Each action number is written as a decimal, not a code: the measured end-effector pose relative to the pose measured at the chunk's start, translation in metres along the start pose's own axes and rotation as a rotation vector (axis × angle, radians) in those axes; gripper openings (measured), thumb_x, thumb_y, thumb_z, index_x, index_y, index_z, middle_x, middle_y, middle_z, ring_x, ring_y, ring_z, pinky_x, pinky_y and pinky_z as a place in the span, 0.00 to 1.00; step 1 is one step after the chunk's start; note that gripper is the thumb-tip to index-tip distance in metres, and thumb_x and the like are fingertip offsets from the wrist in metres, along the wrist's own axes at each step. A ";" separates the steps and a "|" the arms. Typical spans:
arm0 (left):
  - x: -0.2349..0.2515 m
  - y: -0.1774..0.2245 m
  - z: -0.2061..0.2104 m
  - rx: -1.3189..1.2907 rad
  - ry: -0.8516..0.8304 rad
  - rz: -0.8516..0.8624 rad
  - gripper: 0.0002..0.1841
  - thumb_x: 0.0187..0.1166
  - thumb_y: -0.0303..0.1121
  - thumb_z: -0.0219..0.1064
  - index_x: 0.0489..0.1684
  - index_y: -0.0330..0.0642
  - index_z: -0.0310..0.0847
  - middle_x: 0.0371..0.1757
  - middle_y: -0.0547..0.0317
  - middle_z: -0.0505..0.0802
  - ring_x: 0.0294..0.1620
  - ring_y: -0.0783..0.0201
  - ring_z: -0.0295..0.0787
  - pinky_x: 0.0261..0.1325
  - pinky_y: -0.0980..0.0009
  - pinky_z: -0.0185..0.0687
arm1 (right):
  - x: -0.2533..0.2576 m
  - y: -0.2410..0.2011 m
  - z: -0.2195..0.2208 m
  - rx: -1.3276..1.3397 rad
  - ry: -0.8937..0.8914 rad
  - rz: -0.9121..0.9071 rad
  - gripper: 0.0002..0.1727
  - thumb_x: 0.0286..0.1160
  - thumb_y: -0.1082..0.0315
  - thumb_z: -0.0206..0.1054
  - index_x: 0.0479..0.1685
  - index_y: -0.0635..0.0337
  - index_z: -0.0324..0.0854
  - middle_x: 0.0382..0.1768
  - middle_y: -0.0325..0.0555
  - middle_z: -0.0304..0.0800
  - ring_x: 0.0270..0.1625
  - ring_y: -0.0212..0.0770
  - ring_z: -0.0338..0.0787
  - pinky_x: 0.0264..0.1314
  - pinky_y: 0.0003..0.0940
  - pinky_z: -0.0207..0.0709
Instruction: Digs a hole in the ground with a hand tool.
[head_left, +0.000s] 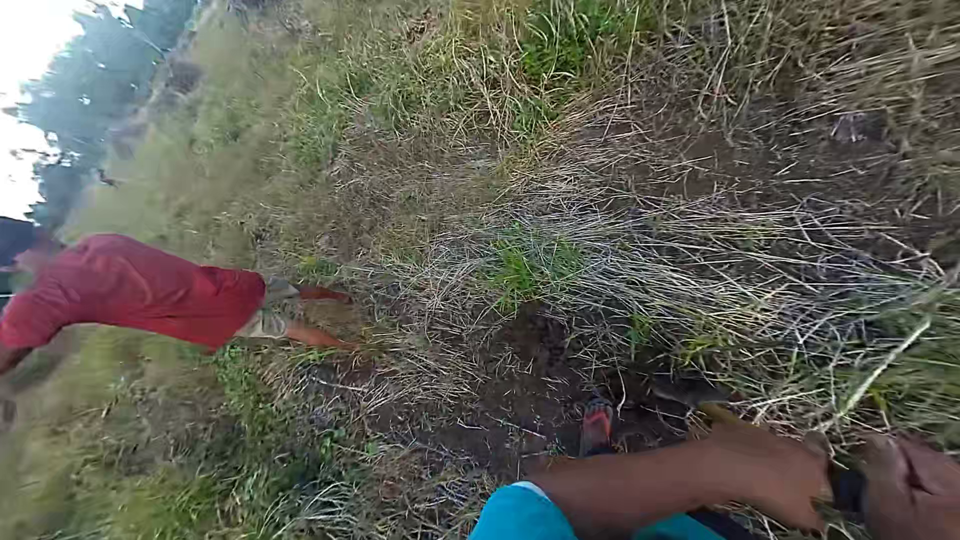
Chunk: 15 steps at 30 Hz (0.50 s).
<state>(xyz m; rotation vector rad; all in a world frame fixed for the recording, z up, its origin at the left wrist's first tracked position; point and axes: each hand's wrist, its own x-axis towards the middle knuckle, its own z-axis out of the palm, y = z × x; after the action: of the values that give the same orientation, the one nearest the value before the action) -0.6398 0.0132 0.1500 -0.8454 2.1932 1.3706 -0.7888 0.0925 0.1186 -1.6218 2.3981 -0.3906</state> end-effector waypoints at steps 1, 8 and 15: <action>0.002 -0.001 0.005 0.027 0.016 -0.012 0.37 0.69 0.41 0.79 0.80 0.41 0.71 0.56 0.44 0.93 0.57 0.43 0.92 0.53 0.37 0.87 | -0.004 -0.002 0.002 0.022 -0.008 -0.013 0.29 0.92 0.50 0.47 0.42 0.62 0.90 0.39 0.58 0.95 0.45 0.58 0.95 0.44 0.62 0.81; -0.016 -0.051 0.029 -0.040 0.029 0.032 0.25 0.69 0.43 0.76 0.64 0.44 0.81 0.46 0.46 0.94 0.48 0.42 0.93 0.44 0.35 0.87 | -0.018 -0.029 0.000 0.249 -0.122 0.039 0.23 0.90 0.55 0.54 0.48 0.66 0.89 0.35 0.57 0.93 0.36 0.55 0.94 0.42 0.62 0.87; -0.010 -0.059 0.032 -0.002 -0.034 -0.016 0.35 0.68 0.50 0.74 0.78 0.49 0.73 0.49 0.47 0.94 0.51 0.42 0.93 0.47 0.35 0.87 | -0.014 -0.039 0.017 0.029 -0.096 0.170 0.22 0.87 0.50 0.55 0.49 0.53 0.92 0.37 0.50 0.95 0.38 0.55 0.94 0.37 0.65 0.83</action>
<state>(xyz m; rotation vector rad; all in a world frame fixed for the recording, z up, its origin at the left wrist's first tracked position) -0.5906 0.0257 0.1041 -0.8326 2.1556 1.3701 -0.7439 0.0896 0.1166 -1.3787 2.4232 -0.3079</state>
